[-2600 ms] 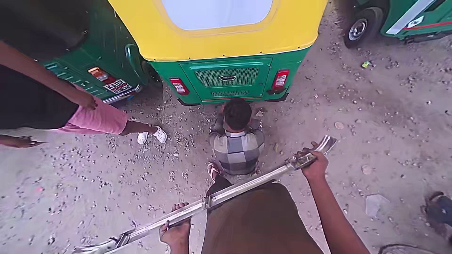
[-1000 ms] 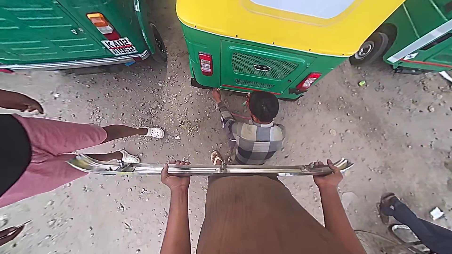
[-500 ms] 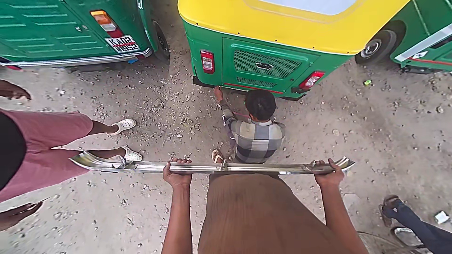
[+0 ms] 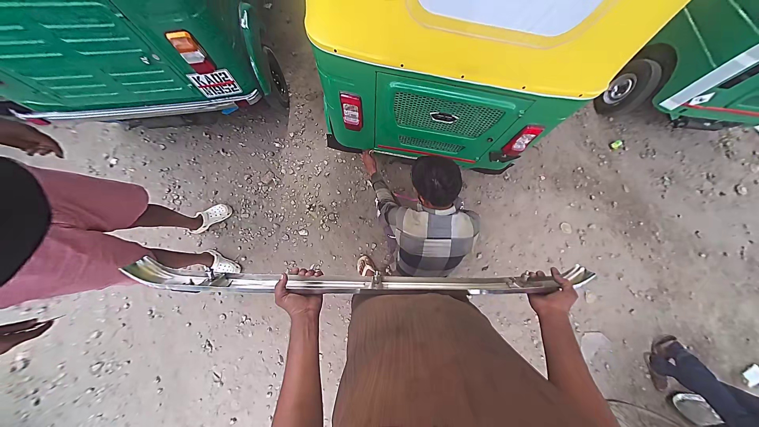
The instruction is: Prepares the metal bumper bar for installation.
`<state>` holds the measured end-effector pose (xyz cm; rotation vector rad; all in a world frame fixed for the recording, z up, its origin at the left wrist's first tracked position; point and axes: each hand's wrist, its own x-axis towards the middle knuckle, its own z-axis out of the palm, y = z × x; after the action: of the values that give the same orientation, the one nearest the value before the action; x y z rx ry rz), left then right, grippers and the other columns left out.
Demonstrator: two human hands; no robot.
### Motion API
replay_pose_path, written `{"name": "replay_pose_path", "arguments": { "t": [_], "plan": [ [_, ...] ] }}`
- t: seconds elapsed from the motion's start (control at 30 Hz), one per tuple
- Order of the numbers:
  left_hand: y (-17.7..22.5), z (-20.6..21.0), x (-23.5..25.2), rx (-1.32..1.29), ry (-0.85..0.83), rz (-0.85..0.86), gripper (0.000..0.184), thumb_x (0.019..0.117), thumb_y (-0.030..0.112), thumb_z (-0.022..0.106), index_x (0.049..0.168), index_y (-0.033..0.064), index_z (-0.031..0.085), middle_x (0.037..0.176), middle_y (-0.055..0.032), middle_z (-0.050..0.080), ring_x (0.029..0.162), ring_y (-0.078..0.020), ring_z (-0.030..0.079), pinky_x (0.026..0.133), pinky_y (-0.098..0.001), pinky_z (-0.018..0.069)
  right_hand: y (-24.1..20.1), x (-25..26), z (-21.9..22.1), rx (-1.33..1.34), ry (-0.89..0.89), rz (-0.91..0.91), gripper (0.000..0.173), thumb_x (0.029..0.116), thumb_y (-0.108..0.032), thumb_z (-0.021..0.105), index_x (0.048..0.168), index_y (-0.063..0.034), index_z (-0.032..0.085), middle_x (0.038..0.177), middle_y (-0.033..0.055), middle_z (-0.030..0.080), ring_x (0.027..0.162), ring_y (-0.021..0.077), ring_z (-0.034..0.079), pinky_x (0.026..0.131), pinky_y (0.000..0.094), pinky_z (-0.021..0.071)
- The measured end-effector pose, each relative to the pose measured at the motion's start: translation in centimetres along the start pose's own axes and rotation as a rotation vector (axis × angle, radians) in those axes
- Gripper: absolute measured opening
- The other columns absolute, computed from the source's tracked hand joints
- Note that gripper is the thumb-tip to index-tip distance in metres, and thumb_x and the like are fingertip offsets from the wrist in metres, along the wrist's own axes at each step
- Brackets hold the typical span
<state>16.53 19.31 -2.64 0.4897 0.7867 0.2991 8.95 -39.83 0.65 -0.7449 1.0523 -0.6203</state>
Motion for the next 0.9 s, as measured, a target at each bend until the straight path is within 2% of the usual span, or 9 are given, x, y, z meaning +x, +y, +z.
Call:
{"name": "replay_pose_path", "arguments": {
  "t": [0.77, 0.9],
  "plan": [
    [0.4, 0.4, -0.4, 0.03, -0.014, 0.004, 0.047, 0.1055, 0.045, 0.028, 0.087, 0.0145, 0.059, 0.065, -0.0014, 0.062, 0.059, -0.0205, 0.065, 0.062, -0.0438, 0.0593, 0.6, -0.4, -1.4, 0.032, 0.015, 0.022, 0.016, 0.1032, -0.025, 0.044, 0.115, -0.0181, 0.052, 0.075, 0.0024, 0.06, 0.061, 0.0188, 0.063, 0.062, 0.0406, 0.059],
    [0.4, 0.4, -0.2, 0.03, -0.04, 0.004, 0.048, 0.1058, 0.045, 0.028, 0.087, 0.0146, 0.06, 0.065, -0.0009, 0.062, 0.06, -0.0196, 0.065, 0.062, -0.0431, 0.0592, 0.7, -0.5, -1.8, 0.041, 0.013, 0.018, 0.018, 0.1041, -0.026, 0.041, 0.117, -0.017, 0.051, 0.075, 0.0022, 0.06, 0.06, 0.0179, 0.063, 0.061, 0.04, 0.0589]
  ]
}}
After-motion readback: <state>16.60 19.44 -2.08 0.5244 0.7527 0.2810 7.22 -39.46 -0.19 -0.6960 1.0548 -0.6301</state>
